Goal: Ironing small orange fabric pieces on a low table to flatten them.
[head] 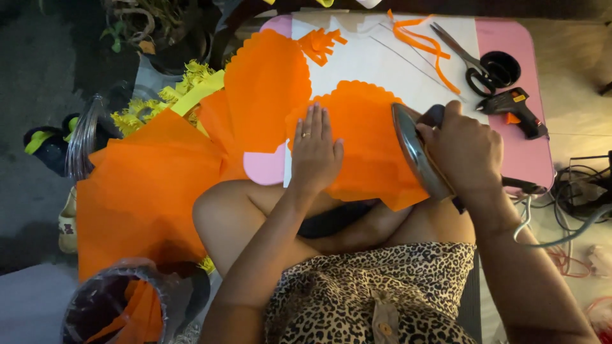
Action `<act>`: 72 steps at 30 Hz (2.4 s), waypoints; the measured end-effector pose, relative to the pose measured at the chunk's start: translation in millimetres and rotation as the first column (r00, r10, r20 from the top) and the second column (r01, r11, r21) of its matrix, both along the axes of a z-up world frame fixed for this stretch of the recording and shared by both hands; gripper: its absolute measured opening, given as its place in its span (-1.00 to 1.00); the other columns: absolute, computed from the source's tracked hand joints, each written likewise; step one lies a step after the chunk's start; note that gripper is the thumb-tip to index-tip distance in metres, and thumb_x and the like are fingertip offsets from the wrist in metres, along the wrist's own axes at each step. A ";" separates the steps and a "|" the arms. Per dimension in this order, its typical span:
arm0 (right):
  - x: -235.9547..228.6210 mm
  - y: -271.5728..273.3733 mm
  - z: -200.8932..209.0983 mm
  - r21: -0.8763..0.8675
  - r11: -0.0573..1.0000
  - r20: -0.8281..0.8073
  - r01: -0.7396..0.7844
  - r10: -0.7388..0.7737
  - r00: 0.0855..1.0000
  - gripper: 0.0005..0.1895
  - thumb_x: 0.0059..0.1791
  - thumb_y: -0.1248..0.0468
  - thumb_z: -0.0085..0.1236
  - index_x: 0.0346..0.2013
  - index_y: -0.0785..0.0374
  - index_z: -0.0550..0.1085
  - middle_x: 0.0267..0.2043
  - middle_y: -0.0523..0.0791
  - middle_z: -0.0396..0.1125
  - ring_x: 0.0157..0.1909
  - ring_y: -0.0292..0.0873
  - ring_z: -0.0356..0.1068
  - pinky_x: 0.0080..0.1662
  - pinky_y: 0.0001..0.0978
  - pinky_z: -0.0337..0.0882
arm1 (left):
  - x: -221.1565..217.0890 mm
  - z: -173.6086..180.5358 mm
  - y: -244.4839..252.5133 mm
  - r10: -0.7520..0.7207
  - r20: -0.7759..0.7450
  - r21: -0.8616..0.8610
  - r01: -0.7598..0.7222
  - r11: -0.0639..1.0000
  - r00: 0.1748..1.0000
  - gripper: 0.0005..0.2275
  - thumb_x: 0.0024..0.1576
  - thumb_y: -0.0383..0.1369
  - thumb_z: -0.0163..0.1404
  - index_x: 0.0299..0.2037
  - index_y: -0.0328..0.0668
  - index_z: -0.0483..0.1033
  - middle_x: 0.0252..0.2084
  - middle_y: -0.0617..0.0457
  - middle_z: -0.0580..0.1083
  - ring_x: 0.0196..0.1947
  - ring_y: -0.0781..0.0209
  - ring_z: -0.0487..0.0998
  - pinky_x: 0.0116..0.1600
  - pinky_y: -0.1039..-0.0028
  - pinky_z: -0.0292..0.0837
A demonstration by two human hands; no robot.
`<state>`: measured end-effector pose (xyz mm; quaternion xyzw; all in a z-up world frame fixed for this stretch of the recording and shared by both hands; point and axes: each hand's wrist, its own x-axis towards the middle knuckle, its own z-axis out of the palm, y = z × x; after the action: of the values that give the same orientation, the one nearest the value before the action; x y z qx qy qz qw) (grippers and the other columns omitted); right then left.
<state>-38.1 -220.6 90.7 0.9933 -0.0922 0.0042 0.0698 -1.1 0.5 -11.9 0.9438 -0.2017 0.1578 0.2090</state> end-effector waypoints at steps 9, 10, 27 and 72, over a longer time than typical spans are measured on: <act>-17.5 -64.0 21.0 0.380 0.924 0.302 0.038 -0.163 0.939 -0.54 0.07 0.04 0.24 -0.11 0.44 0.40 -0.44 0.15 0.35 -0.56 0.15 0.34 -0.51 -0.05 0.35 | 3.4 4.6 -11.2 -0.018 -0.040 -0.042 0.016 0.999 0.999 -0.42 0.09 -0.26 -0.10 0.23 -0.56 0.04 0.34 -0.42 -0.09 0.38 -0.25 -0.16 0.36 0.01 -0.24; -20.7 -66.5 26.6 0.379 0.924 0.301 0.038 -0.162 0.940 -0.54 0.07 0.04 0.24 -0.11 0.44 0.40 -0.44 0.15 0.35 -0.56 0.15 0.34 -0.51 -0.05 0.35 | 1.4 3.8 -20.5 -0.018 -0.042 -0.042 0.016 0.999 0.999 -0.42 0.09 -0.26 -0.10 0.23 -0.56 0.04 0.34 -0.42 -0.09 0.38 -0.25 -0.16 0.36 0.01 -0.24; -35.0 -93.1 39.5 0.598 0.753 0.565 -0.274 -0.155 0.810 -0.75 0.16 0.47 0.16 0.08 0.48 0.31 -0.07 0.02 0.37 -0.21 -0.11 0.35 -0.16 -0.33 0.36 | -10.5 -14.0 -150.3 -0.021 0.078 -0.072 0.027 0.997 0.997 -0.44 0.05 -0.13 -0.09 0.22 -0.31 0.22 0.33 -0.30 0.09 0.38 -0.24 0.00 0.36 -0.11 -0.17; 24.3 16.1 -10.8 -0.091 0.991 0.129 -0.102 0.113 0.985 -0.49 0.06 -0.15 0.03 -0.31 0.29 0.38 -0.59 -0.01 0.38 -0.63 0.00 0.41 -0.59 -0.27 0.37 | -1.1 -9.5 -14.8 -0.041 -0.021 0.022 0.042 0.999 0.999 -0.46 0.16 -0.21 -0.22 0.24 -0.56 0.06 0.35 -0.32 0.00 0.39 -0.05 -0.11 0.40 0.12 -0.25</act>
<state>-13.7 -204.5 79.9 0.9905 -0.0428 0.0783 0.1050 -2.2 -14.3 -21.4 0.9433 -0.2208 0.1412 0.2036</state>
